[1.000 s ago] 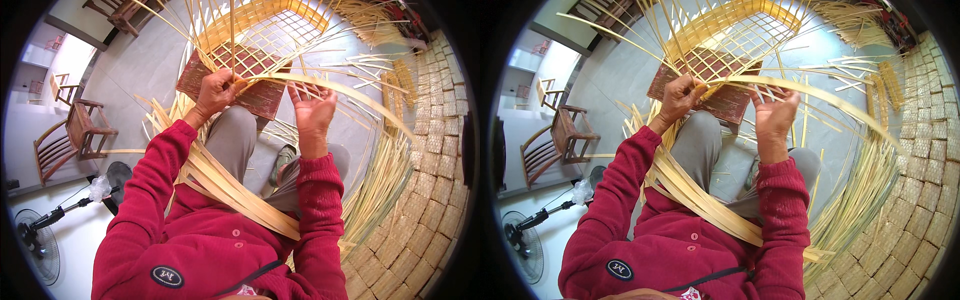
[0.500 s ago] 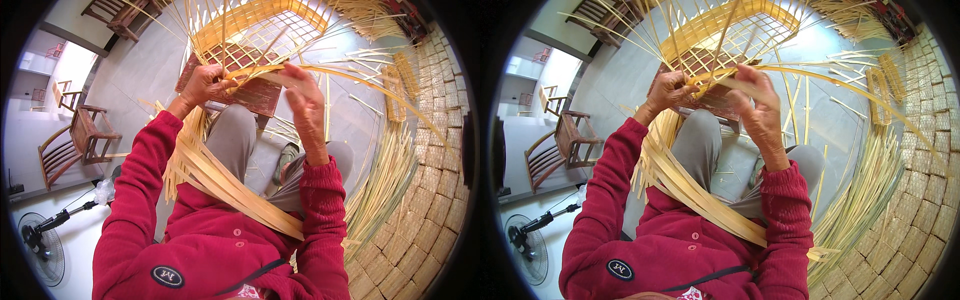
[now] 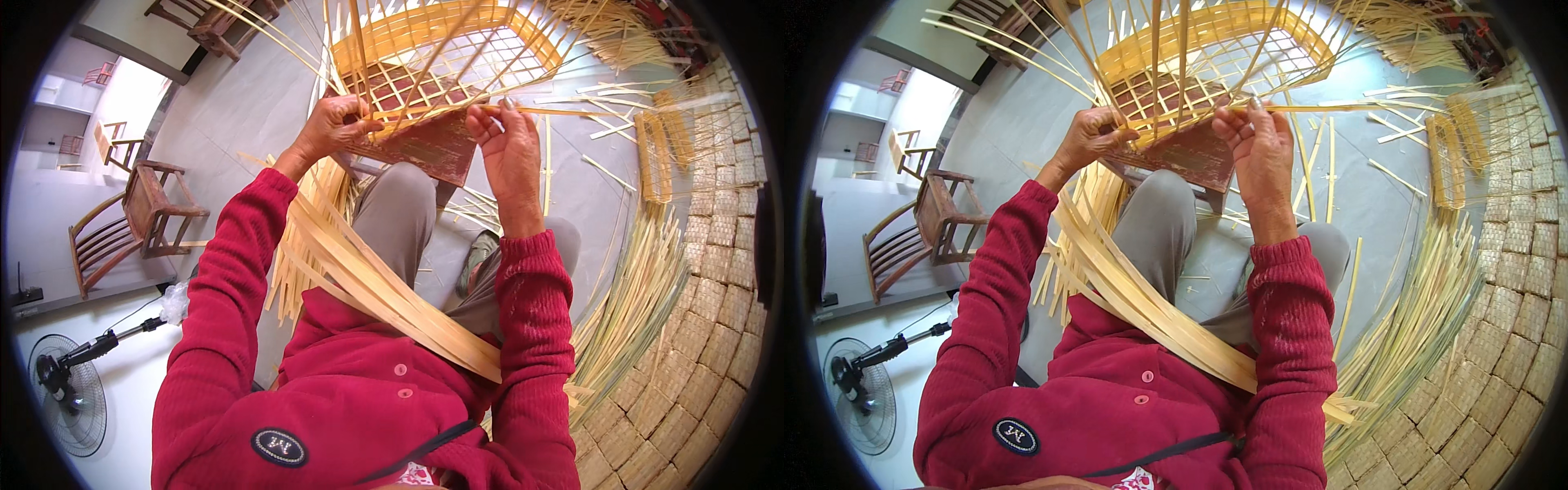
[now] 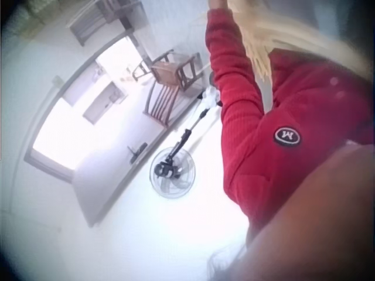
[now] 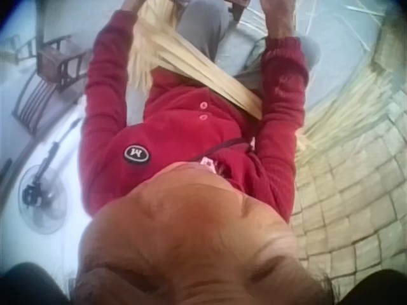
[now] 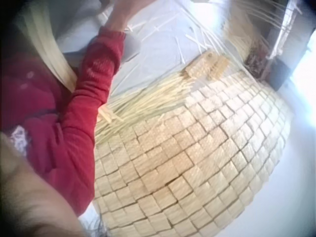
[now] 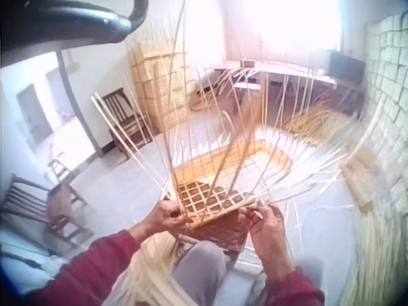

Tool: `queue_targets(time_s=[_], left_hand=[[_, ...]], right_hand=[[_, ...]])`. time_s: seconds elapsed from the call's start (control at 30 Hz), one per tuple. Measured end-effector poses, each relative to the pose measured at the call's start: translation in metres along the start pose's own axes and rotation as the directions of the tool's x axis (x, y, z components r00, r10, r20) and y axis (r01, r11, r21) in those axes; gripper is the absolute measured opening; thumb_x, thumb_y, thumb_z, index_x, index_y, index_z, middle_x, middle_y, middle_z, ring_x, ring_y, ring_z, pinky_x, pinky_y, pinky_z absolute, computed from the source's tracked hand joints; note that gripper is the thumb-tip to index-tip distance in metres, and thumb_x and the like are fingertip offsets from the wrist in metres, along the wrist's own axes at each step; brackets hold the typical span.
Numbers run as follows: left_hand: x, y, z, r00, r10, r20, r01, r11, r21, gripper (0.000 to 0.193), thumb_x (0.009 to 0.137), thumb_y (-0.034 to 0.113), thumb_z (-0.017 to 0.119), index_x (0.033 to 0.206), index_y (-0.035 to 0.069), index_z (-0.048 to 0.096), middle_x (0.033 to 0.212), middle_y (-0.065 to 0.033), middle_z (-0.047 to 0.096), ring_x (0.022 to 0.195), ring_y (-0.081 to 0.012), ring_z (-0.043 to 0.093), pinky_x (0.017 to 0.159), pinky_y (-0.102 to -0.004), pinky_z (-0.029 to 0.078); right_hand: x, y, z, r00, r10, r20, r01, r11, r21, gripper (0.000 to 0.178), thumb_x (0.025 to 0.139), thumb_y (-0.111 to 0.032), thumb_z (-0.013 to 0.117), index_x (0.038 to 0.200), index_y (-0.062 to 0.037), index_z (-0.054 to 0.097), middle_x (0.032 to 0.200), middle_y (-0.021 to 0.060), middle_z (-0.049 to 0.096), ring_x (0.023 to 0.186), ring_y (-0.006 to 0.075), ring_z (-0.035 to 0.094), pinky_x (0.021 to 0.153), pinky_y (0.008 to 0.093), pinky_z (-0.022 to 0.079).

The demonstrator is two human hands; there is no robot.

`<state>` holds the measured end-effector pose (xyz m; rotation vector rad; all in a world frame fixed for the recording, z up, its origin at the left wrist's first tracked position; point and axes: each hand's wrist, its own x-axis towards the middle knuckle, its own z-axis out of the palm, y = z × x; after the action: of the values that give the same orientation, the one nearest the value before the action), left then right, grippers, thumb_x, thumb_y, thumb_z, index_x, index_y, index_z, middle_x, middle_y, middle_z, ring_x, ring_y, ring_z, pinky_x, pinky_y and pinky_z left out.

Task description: The person weaves a basket by hand, interlacing thin bamboo strips through a pre-formed frame. They repeatedly pull and tuck the strips to build up the basket walls.

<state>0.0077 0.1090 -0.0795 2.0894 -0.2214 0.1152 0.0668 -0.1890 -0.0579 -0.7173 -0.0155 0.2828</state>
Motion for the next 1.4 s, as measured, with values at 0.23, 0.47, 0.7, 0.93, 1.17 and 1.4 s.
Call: queue_targets(time_s=[0.23,0.47,0.7,0.93,1.17,1.4], left_hand=[[-0.002,-0.004,0.0,0.999,-0.013,-0.045,0.014,1.0,0.013,0.021,0.086,0.017,0.084,0.085,0.003,0.068,0.074,0.0029,0.059,0.064,-0.0022,0.054,0.057,-0.0221,0.045],[-0.01,-0.012,0.004,0.985,0.112,-0.131,-0.097,0.989,0.115,0.038,0.084,0.014,0.085,0.116,0.005,0.065,0.091,0.0007,0.064,0.066,-0.0033,0.057,0.059,-0.0218,0.049],[-0.03,-0.005,0.041,0.863,0.126,-0.489,-0.021,0.976,0.216,0.062,0.084,0.025,0.086,0.133,0.006,0.053,0.107,0.0,0.065,0.061,-0.0012,0.046,0.054,-0.0181,0.04],[-0.023,-0.002,0.045,0.752,0.153,-0.641,0.027,0.965,0.263,0.032,0.096,0.035,0.071,0.11,0.006,0.068,0.086,-0.0009,0.06,0.059,-0.0064,0.045,0.055,-0.0255,0.039],[-0.02,-0.007,0.043,0.818,0.26,-0.514,-0.001,0.893,0.449,0.03,0.096,0.032,0.069,0.111,0.006,0.067,0.085,-0.0054,0.059,0.06,-0.0113,0.054,0.057,-0.0284,0.045],[-0.028,-0.005,-0.01,0.996,0.089,0.028,-0.093,0.968,0.233,0.025,0.093,0.018,0.076,0.11,0.002,0.068,0.094,-0.0032,0.064,0.075,-0.0102,0.059,0.069,-0.0259,0.051]], right_hand=[[0.022,0.021,-0.026,0.968,0.18,-0.174,-0.169,0.982,0.079,0.017,0.106,-0.007,0.043,0.114,0.0085,0.043,0.113,0.0253,0.056,0.103,0.0354,0.067,0.094,0.046,0.061],[0.039,0.037,-0.038,0.917,0.293,-0.27,-0.27,0.955,0.12,0.018,0.105,-0.004,0.041,0.114,0.012,0.04,0.107,0.0238,0.051,0.103,0.0368,0.063,0.099,0.049,0.059],[0.026,0.03,-0.028,0.934,0.302,-0.189,-0.318,0.946,-0.06,0.022,0.106,-0.006,0.04,0.117,0.0126,0.044,0.112,0.0254,0.053,0.104,0.0367,0.063,0.096,0.048,0.06],[0.02,0.036,-0.025,0.942,0.295,-0.157,-0.304,0.952,-0.038,0.023,0.103,-0.007,0.045,0.117,0.0117,0.046,0.115,0.0259,0.055,0.104,0.0359,0.063,0.095,0.0482,0.059],[0.024,0.043,-0.029,0.922,0.266,-0.281,-0.261,0.964,0.055,0.02,0.104,-0.01,0.043,0.108,0.0103,0.046,0.108,0.0229,0.053,0.103,0.0372,0.063,0.096,0.0493,0.06],[0.032,0.036,-0.033,0.929,0.251,-0.273,-0.24,0.968,0.075,0.018,0.103,-0.007,0.044,0.109,0.01,0.045,0.109,0.0243,0.054,0.101,0.037,0.065,0.097,0.0507,0.059]])
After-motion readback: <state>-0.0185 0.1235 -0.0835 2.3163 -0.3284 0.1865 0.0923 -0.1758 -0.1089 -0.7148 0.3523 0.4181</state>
